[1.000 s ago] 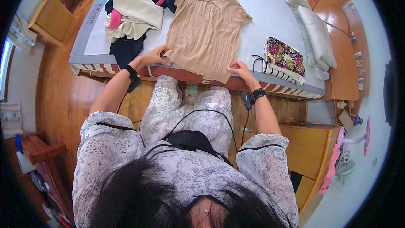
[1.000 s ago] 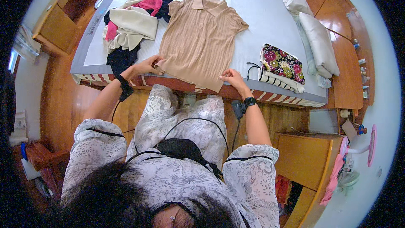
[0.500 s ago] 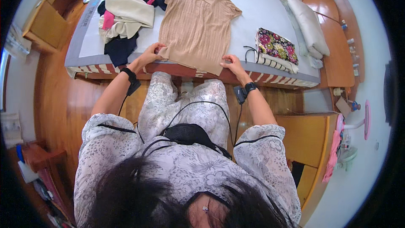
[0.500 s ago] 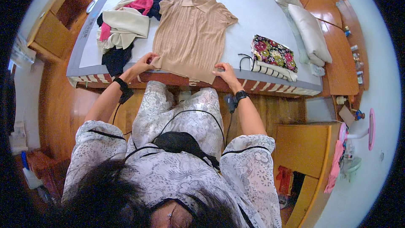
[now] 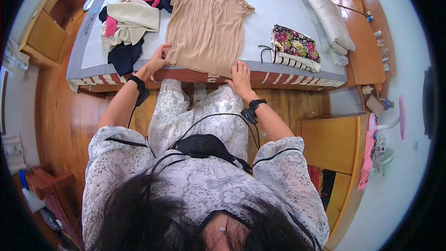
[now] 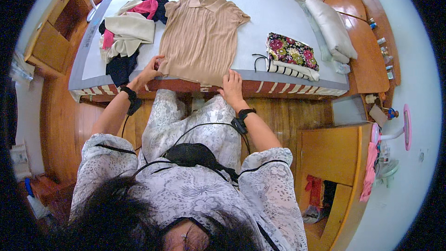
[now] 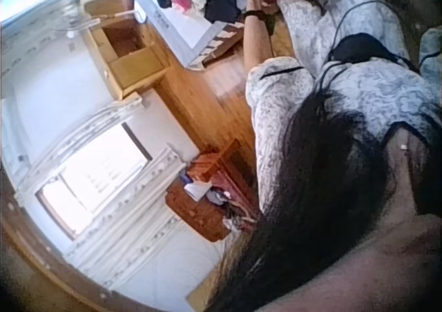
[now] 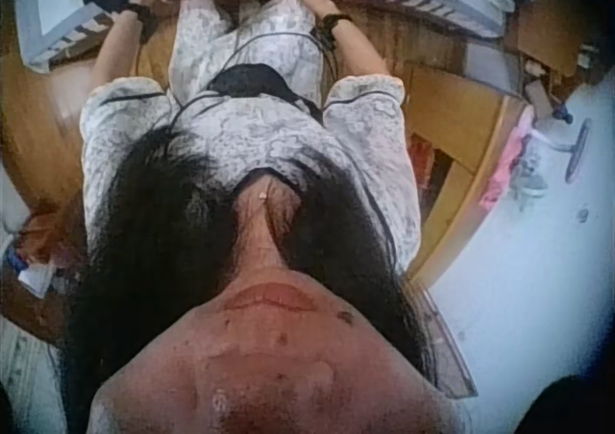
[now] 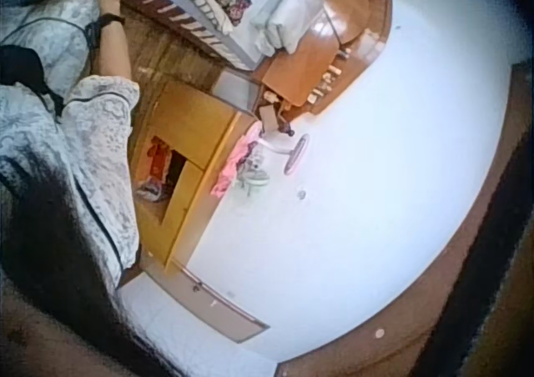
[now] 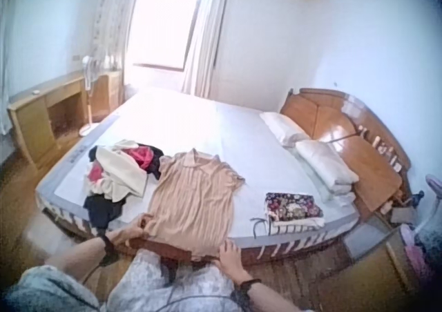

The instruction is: The person is folding various items of clothing on a bed.

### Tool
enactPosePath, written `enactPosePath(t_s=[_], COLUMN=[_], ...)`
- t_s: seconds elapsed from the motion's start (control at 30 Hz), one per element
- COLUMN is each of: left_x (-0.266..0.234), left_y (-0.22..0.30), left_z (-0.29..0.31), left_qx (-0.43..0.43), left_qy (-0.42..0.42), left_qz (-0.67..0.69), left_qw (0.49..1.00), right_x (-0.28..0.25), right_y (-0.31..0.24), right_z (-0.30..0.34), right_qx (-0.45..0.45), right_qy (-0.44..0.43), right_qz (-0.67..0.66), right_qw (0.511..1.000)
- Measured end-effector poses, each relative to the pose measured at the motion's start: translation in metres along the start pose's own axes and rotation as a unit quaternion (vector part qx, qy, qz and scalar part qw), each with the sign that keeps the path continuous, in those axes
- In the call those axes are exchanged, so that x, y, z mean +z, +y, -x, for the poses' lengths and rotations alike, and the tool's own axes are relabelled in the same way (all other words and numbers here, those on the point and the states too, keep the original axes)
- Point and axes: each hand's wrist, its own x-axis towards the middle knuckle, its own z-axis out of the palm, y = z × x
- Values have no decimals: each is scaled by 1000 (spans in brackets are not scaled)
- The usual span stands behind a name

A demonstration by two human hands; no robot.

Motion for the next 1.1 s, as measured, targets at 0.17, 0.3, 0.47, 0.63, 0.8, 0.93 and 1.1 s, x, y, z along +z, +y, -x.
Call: enactPosePath(t_s=[0.17, 0.3, 0.47, 0.63, 0.8, 0.93, 1.1], left_x=[-1, 2, 2, 6, 1, -15, -13], left_y=[-11, -8, -10, -4, -8, -20, -1], left_z=[-2, 2, 3, 8, 9, 7, 6], left_qx=[21, 25, -3, 1, -43, -45, -104], left_qy=[34, 39, 32, 45, 110, 152, 99], left_qz=[-22, -32, -19, 41, 18, -47, -176], left_qw=[999, 998, 999, 998, 993, 986, 974], right_x=[7, 10, 14, 12, -3, -18, -26], right_y=[8, 11, -4, 3, 12, 14, 29], right_z=[-5, -3, -6, -10, -10, -24, -37], right_qx=[8, -35, -9, 9, -17, 154, 349], right_qy=[8, 13, 19, -17, 22, 60, 171], right_qz=[8, 15, 89, 55, -5, -92, -300], right_qw=[1000, 999, 996, 998, 1000, 982, 871])
